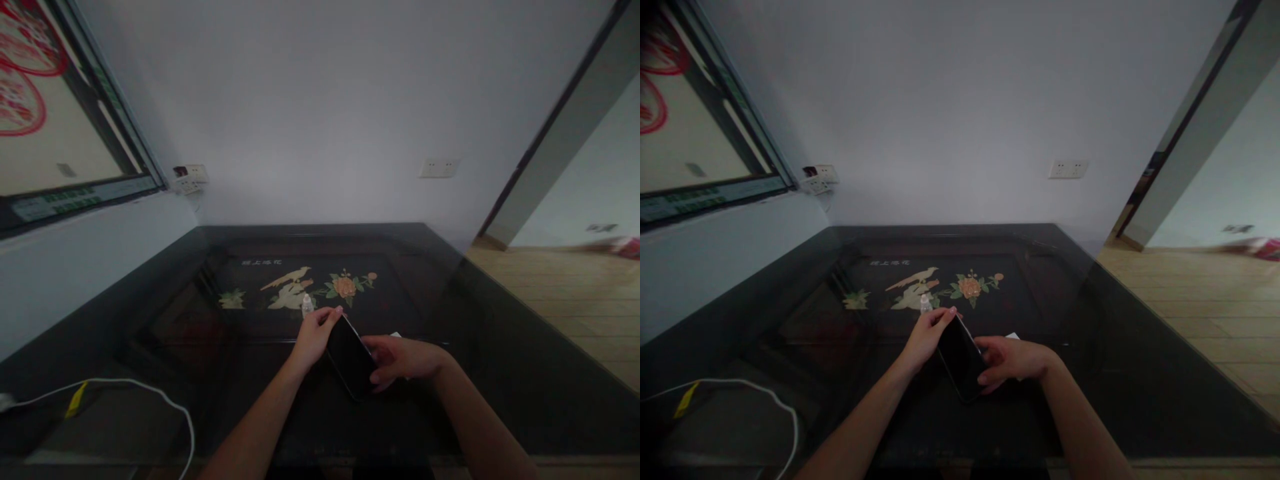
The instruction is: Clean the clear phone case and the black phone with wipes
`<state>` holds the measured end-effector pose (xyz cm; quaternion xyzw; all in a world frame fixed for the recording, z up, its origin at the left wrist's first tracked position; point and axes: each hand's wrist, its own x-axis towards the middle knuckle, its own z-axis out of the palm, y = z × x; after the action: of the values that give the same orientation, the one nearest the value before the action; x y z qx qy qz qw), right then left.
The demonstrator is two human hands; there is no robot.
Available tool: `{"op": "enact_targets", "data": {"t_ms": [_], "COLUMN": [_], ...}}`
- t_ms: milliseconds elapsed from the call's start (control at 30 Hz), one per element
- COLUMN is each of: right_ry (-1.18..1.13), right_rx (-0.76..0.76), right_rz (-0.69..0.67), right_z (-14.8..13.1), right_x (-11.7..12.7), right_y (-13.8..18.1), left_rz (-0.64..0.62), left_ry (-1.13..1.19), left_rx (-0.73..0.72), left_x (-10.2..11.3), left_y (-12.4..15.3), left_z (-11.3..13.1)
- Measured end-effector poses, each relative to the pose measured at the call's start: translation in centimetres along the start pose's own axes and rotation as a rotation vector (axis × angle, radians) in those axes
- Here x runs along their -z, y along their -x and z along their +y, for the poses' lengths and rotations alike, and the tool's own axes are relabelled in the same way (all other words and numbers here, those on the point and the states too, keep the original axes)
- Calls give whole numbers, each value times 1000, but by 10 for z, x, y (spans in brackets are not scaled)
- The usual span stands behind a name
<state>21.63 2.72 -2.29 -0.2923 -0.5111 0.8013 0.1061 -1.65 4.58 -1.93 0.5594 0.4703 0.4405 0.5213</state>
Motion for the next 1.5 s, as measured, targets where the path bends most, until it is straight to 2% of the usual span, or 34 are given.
{"op": "enact_targets", "data": {"t_ms": [467, 767, 867, 1033, 1267, 1400, 1500], "right_ry": [134, 123, 106, 31, -7, -14, -25], "right_rx": [-48, -39, -26, 48, 68, 69, 82], "right_rz": [81, 103, 87, 109, 172, 153, 185], "right_z": [-8, -6, -6, -5, -6, -7, -7], "right_x": [0, 1, 2, 2, 1, 1, 1], "right_y": [2, 1, 0, -3, -5, -5, -6], "left_rz": [-4, 46, 55, 79, -97, -290, -426], "left_ry": [-33, -58, 56, 343, 209, 218, 136], "left_rx": [-8, -5, 51, 247, 272, 289, 345], "left_x": [3, 3, 1, -3, -6, 8, 18], "left_y": [1, 2, 0, 0, 8, 11, 13], "left_z": [0, 1, -2, -7, -4, 8, 11]}}
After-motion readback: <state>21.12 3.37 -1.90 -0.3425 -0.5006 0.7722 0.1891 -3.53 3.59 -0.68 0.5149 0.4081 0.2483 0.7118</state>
